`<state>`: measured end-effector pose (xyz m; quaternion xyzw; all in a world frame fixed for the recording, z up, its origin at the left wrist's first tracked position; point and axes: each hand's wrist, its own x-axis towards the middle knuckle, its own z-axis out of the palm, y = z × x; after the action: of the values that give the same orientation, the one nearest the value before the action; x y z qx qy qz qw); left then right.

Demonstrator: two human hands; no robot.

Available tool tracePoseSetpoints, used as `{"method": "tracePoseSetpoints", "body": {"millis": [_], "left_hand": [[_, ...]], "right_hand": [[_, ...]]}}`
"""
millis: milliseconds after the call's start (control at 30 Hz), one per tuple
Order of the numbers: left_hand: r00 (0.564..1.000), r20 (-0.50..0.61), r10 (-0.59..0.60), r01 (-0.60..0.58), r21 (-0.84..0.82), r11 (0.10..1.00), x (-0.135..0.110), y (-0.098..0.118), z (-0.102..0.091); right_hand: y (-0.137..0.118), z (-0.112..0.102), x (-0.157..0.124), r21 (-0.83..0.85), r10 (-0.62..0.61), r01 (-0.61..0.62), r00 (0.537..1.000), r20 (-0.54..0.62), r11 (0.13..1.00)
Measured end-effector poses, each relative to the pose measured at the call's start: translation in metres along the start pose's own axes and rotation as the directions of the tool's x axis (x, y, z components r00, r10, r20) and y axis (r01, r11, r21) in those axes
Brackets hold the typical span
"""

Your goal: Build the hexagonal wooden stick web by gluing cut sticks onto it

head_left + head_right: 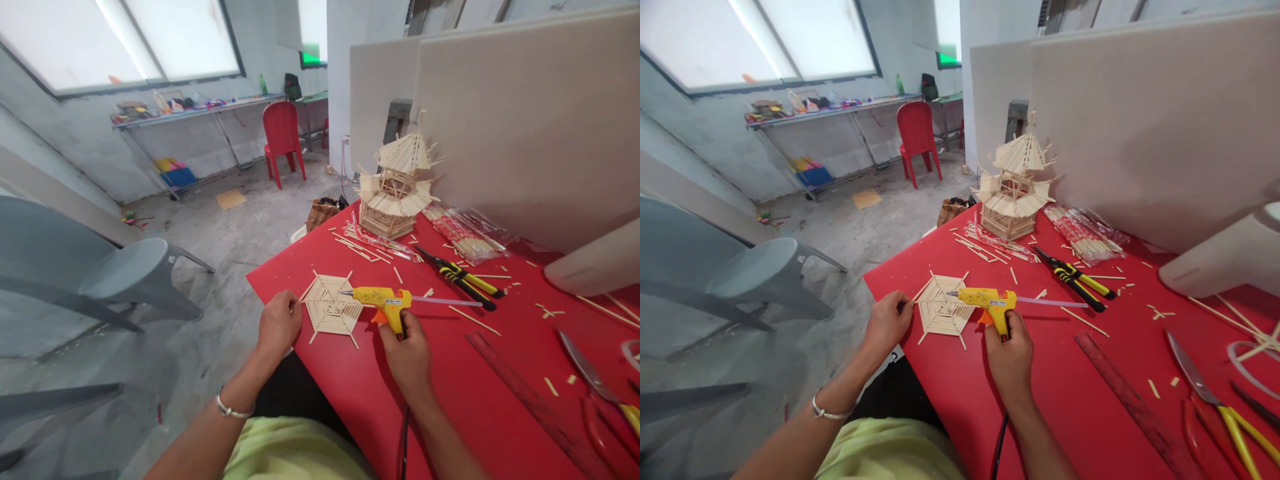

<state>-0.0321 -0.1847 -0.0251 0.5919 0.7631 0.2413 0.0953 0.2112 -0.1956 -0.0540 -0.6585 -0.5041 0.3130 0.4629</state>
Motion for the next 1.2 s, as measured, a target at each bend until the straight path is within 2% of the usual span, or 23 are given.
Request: {"method": "tracePoseSetpoints", "body": {"millis": [1200], "left_hand": [[1.0,-0.009,0.011,-0.011,0.022,1.0,-0.001,-0.0007,0.001]], "right_hand": [[-0.0022,-0.0003,0.0001,0.006,-0.007,0.007,1.0,-0.009,1.0]]}}
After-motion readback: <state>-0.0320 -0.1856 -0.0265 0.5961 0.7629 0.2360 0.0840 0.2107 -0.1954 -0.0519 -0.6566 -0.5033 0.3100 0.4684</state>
